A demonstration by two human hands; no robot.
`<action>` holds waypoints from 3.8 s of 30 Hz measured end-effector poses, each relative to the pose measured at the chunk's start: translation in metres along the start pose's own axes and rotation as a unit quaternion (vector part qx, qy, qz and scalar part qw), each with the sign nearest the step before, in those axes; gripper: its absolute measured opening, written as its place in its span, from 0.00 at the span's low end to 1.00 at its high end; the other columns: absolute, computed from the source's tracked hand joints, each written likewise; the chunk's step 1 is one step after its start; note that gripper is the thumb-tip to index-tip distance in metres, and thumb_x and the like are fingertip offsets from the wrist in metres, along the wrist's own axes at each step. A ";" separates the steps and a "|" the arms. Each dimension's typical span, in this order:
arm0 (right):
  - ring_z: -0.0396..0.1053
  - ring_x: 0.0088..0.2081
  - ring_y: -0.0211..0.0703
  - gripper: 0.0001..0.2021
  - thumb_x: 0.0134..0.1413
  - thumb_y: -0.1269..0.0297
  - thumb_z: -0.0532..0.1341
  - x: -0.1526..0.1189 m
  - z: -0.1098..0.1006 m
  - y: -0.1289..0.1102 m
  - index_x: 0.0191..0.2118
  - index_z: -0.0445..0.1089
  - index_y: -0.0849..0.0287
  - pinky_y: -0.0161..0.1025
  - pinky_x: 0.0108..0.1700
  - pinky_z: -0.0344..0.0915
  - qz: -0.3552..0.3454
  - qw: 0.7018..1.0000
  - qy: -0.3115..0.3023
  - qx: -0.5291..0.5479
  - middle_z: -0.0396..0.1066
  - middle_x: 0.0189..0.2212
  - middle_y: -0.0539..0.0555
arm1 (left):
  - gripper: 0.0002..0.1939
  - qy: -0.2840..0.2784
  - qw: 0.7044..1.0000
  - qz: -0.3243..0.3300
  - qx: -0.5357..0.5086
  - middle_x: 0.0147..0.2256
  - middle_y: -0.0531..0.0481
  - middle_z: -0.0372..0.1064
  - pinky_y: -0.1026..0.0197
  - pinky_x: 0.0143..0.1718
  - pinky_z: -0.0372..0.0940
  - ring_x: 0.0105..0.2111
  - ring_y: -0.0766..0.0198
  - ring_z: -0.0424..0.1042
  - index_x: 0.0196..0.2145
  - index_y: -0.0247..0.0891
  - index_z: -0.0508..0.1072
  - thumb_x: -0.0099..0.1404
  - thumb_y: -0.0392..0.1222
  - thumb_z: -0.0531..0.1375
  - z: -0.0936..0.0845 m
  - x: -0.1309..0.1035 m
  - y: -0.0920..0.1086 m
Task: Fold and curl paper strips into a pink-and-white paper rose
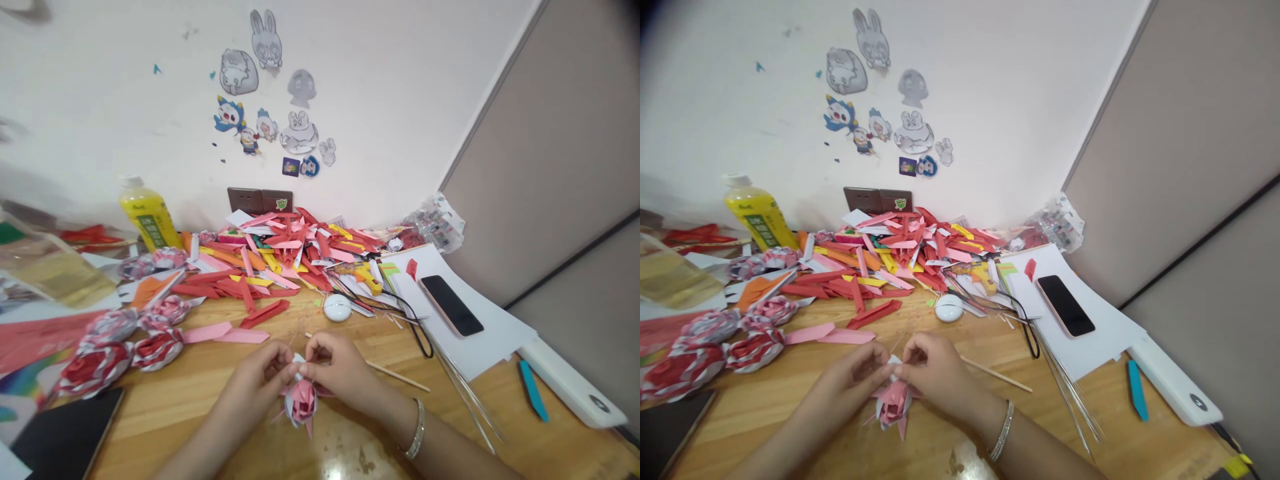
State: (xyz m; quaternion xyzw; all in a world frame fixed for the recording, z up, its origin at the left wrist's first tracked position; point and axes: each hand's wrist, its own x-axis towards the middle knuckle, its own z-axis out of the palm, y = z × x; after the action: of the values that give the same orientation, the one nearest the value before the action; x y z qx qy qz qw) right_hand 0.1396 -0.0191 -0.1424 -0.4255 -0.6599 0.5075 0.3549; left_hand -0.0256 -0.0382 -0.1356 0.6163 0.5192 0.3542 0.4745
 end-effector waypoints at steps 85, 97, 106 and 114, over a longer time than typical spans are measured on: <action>0.69 0.39 0.40 0.09 0.60 0.67 0.58 -0.004 -0.009 -0.011 0.40 0.75 0.56 0.35 0.44 0.62 -0.174 0.968 -0.111 -0.145 0.75 0.36 0.53 | 0.22 -0.002 0.992 -0.097 -0.076 0.20 0.58 0.63 0.65 0.20 0.64 0.21 0.66 0.67 0.23 0.39 0.65 0.45 0.60 0.62 -0.004 0.004 -0.005; 0.67 0.38 0.41 0.13 0.62 0.65 0.53 -0.004 -0.008 -0.010 0.33 0.74 0.58 0.37 0.47 0.59 -0.206 0.958 -0.136 -0.146 0.72 0.32 0.52 | 0.18 0.007 0.994 -0.074 -0.077 0.18 0.58 0.63 0.66 0.20 0.60 0.20 0.67 0.65 0.22 0.38 0.66 0.48 0.56 0.62 -0.003 0.006 -0.009; 0.68 0.38 0.40 0.12 0.58 0.72 0.54 -0.007 -0.005 -0.016 0.33 0.75 0.58 0.35 0.44 0.61 -0.174 0.973 -0.111 -0.103 0.71 0.33 0.52 | 0.20 -0.008 0.993 -0.061 -0.098 0.18 0.58 0.64 0.66 0.21 0.60 0.19 0.68 0.66 0.22 0.38 0.65 0.48 0.57 0.64 -0.005 0.006 -0.010; 0.67 0.41 0.42 0.11 0.59 0.68 0.54 -0.001 -0.010 -0.009 0.37 0.75 0.58 0.38 0.47 0.61 -0.183 0.976 -0.093 -0.079 0.71 0.36 0.54 | 0.22 0.006 0.992 -0.034 -0.119 0.18 0.57 0.66 0.65 0.22 0.62 0.19 0.67 0.67 0.22 0.38 0.65 0.49 0.60 0.64 -0.005 0.009 -0.015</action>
State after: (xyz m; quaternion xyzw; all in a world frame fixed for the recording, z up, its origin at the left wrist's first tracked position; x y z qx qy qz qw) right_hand 0.1470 -0.0179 -0.1310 -0.2757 -0.7943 0.4177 0.3443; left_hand -0.0326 -0.0280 -0.1488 0.5355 0.4967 0.4010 0.5529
